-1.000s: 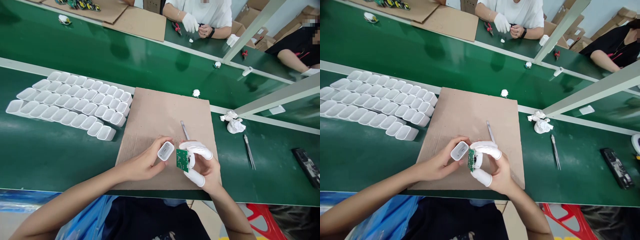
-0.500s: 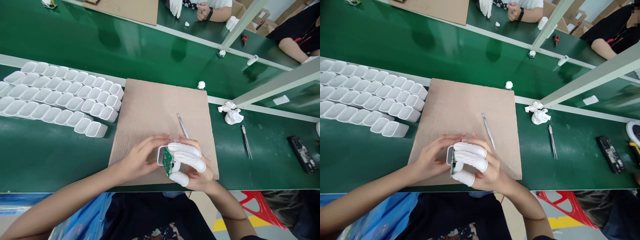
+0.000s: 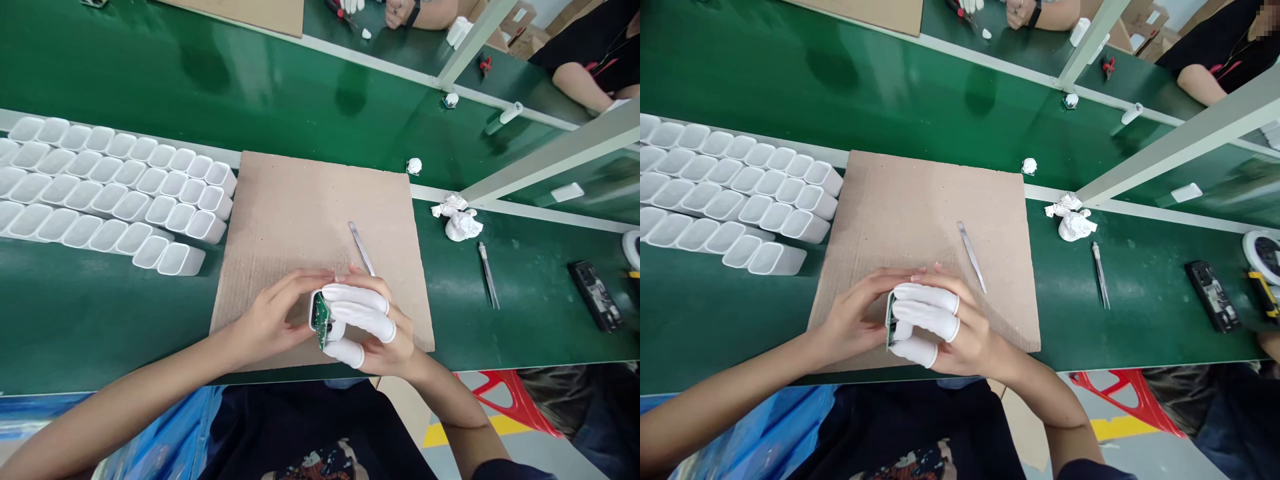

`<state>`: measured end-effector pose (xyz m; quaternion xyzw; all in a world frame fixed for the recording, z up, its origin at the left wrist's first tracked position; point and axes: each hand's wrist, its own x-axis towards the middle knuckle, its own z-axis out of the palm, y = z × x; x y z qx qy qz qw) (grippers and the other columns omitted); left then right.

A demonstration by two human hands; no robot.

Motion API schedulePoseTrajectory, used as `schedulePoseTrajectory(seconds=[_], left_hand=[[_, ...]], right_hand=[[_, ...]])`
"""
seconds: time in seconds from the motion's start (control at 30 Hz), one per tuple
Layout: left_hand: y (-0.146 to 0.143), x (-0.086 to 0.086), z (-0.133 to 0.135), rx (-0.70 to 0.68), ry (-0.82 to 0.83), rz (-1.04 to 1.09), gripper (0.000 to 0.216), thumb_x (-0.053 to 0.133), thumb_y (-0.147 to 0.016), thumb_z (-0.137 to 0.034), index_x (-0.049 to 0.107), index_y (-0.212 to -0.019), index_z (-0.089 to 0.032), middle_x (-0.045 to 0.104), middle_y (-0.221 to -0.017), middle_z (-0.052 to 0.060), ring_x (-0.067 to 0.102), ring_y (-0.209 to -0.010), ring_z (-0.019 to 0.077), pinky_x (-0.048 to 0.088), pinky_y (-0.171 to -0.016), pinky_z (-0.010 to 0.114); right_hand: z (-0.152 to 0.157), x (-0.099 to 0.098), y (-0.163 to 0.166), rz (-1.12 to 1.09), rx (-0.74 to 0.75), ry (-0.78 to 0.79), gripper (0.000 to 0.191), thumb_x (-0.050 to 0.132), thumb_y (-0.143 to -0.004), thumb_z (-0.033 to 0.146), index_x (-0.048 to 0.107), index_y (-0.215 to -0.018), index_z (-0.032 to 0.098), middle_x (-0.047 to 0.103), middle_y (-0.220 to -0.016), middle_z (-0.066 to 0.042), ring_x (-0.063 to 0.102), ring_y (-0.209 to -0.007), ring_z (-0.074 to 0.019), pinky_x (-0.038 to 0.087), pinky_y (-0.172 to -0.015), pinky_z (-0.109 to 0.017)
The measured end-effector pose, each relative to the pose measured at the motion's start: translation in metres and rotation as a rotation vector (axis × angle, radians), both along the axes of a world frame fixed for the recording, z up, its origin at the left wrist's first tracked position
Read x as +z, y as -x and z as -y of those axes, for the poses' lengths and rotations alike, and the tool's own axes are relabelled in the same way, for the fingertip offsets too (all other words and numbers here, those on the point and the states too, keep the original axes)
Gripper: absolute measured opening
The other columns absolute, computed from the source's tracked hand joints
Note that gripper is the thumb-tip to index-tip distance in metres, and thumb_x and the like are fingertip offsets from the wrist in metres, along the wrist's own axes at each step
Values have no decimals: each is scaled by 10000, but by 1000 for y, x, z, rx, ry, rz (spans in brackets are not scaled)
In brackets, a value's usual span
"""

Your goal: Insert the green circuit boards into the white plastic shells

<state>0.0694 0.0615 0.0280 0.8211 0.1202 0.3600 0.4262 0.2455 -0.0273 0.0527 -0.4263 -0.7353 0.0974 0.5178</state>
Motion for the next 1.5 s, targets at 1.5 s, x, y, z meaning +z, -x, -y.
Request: schedulePoseTrajectory(seconds=[1.5], left_hand=[[0,-9,-12,150,-125,-73,387,716,-877,-203,579,-1239,-206,713,-1097,99,706,-1002,223,613,-874,368]], right_hand=[[0,-33,0,506,-236,-160,329,695,-899,309,645,-1186,157,692,-1192,-133,477,-1386,-321,362,-1180,-587]])
